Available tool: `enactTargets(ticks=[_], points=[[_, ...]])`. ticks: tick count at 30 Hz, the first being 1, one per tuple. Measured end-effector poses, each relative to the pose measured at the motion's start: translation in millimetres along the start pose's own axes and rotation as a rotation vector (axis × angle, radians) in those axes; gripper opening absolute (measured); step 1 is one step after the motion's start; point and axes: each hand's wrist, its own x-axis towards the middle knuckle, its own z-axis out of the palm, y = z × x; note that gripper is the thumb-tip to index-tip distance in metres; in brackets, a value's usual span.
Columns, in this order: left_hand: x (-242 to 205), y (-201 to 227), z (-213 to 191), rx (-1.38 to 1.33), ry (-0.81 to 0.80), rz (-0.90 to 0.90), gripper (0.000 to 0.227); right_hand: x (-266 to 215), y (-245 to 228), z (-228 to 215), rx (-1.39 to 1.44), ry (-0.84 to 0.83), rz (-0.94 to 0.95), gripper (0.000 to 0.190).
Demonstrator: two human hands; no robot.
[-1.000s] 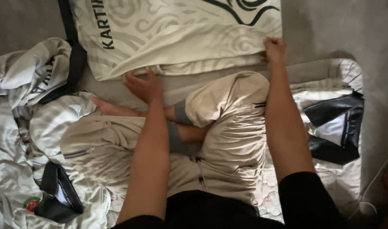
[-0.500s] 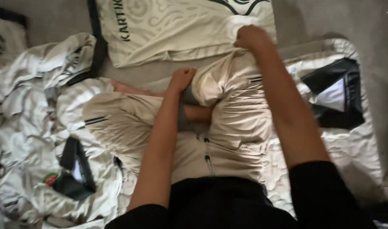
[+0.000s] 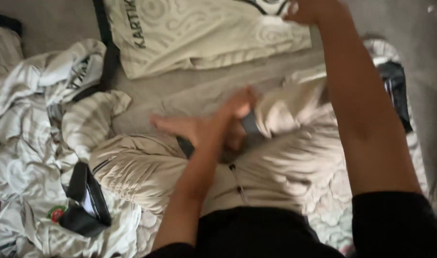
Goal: Folding a patterned polo shirt while sitting on the floor
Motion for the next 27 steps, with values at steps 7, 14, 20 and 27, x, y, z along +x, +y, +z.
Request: enactTargets(ticks=[7,14,20,27], points=[[16,3,-2,0.151,0.051,0.215,0.029,5,46,80,0.256,0.003,0.058,0.030],[64,-107,-39,0.447,0.998,0.204,0.018,38,91,120,0.749,0.237,0.289,0.031],[39,-101,-55,0.643,1.132,-0.152,0.020,66,84,132,0.703,0.021,0.498,0.016],[37,-116,-55,0.514,1.134,-0.150,0.024,73,84,143,0.664,0.004,0.470,0.023]])
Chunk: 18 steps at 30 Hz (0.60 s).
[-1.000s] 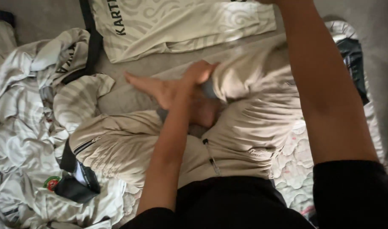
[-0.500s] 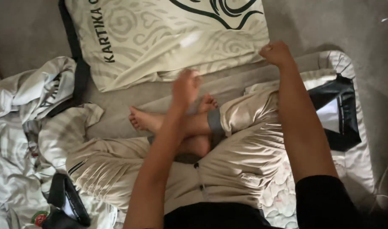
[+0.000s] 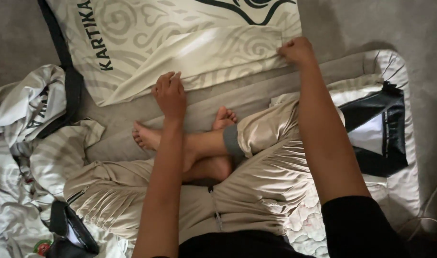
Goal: Folding a patterned polo shirt while sitting on the floor
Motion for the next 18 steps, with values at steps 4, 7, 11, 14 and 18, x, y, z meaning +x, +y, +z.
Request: enactTargets(ticks=[4,7,11,14,18], points=[[-3,-6,2,0.008,0.008,0.009,0.021,6,2,6,0.104,0.015,-0.083,0.024],[-2,-2,0,0.009,-0.025,0.015,0.018,0,-1,2,0.190,-0.004,-0.041,0.026],[-9,-6,7,-0.013,-0.065,0.005,0.010,-62,-42,-27,0.257,-0.059,0.040,0.031],[-7,-5,6,-0.042,-0.054,-0.002,0.007,-52,-35,-26,0.281,-0.018,0.169,0.018],[-3,-1,3,0.000,-0.037,-0.005,0.007,-31,-16,-17,0.399,0.038,0.070,0.032]])
